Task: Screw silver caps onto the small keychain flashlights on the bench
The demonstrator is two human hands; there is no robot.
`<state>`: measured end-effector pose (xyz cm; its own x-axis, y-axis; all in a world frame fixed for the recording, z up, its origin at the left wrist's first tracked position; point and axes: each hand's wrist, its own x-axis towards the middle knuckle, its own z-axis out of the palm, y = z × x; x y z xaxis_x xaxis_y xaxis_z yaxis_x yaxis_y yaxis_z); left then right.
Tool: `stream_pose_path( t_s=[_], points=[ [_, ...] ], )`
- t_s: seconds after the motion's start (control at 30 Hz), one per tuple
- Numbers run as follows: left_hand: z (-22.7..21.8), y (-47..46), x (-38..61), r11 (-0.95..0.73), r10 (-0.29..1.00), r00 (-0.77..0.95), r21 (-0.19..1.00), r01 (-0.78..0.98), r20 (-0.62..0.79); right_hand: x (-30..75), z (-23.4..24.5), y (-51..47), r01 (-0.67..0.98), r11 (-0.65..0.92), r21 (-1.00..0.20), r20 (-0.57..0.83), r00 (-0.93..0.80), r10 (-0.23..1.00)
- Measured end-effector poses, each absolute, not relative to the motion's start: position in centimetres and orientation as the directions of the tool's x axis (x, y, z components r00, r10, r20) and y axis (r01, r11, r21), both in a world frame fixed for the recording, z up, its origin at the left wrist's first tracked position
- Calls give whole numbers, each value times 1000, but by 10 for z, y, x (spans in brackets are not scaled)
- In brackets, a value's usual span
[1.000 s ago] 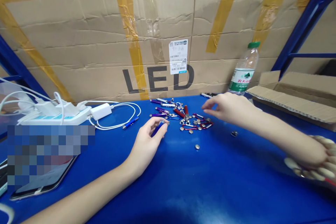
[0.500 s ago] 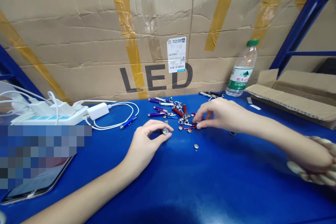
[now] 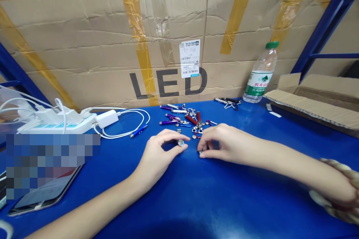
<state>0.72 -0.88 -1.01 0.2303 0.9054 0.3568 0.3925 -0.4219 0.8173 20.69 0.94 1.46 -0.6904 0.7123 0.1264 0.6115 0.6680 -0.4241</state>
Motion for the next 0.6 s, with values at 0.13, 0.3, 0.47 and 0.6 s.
stream_pose_path(
  t_s=[0.13,0.3,0.47,0.6],
  points=[
    [-8,-9,8,-399,915,238,821,409,326,200,14,4,673,632,-385,130,-638,759],
    [-8,-10,8,-425,902,270,798,428,336,199,12,4,633,605,-482,45,-672,739],
    [-7,-12,8,-422,906,245,794,438,346,199,12,6,635,639,-435,217,-615,758],
    [-7,-13,9,-413,910,229,805,426,346,195,14,1,613,636,-469,400,-494,772]
  ],
)
